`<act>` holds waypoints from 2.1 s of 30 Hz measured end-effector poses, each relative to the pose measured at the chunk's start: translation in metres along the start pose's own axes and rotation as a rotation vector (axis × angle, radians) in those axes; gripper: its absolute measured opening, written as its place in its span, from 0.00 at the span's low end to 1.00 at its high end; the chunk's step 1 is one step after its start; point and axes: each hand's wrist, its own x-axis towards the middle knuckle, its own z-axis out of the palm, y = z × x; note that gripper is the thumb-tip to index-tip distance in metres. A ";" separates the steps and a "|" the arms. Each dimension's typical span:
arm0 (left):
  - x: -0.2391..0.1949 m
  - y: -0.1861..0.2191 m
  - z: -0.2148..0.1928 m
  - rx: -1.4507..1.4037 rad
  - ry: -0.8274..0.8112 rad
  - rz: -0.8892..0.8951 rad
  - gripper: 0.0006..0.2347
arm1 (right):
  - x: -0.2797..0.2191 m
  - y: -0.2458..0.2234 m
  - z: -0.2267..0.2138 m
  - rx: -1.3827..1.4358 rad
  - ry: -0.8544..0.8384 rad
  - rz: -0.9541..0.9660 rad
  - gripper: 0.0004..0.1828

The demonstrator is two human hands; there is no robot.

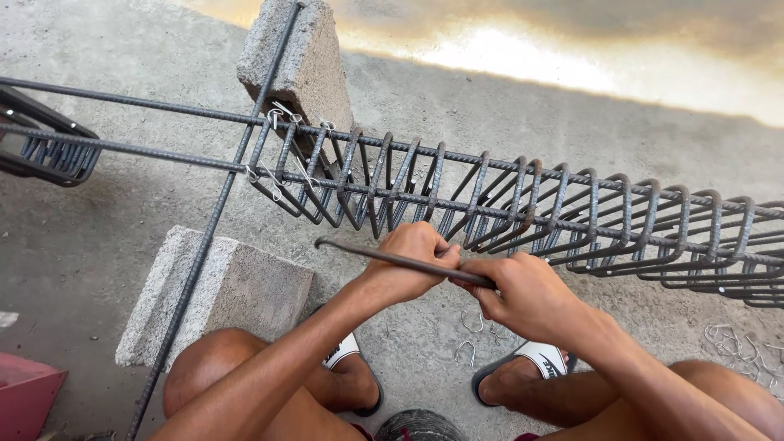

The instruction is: Tying rebar intersections with wire using a manual hook tool to assemble a reinforcement cage.

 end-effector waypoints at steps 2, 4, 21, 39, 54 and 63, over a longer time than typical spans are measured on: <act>0.006 -0.009 0.005 -0.038 0.001 0.019 0.19 | 0.003 0.008 0.015 -0.079 0.037 -0.026 0.05; 0.009 -0.014 0.007 -0.070 -0.002 0.046 0.19 | 0.004 0.011 0.024 -0.154 0.082 -0.045 0.05; 0.031 -0.009 -0.028 -0.164 0.123 0.218 0.19 | 0.025 0.009 0.032 -0.398 0.323 -0.227 0.16; 0.011 -0.012 -0.031 -0.884 0.032 0.296 0.20 | 0.019 -0.023 0.004 1.190 0.123 -0.182 0.16; -0.008 -0.064 -0.197 -0.024 0.891 -0.126 0.10 | 0.040 -0.034 0.000 0.782 0.210 0.155 0.24; 0.045 -0.121 -0.192 -0.019 0.666 -0.291 0.08 | 0.095 -0.083 0.070 1.138 0.252 -0.059 0.22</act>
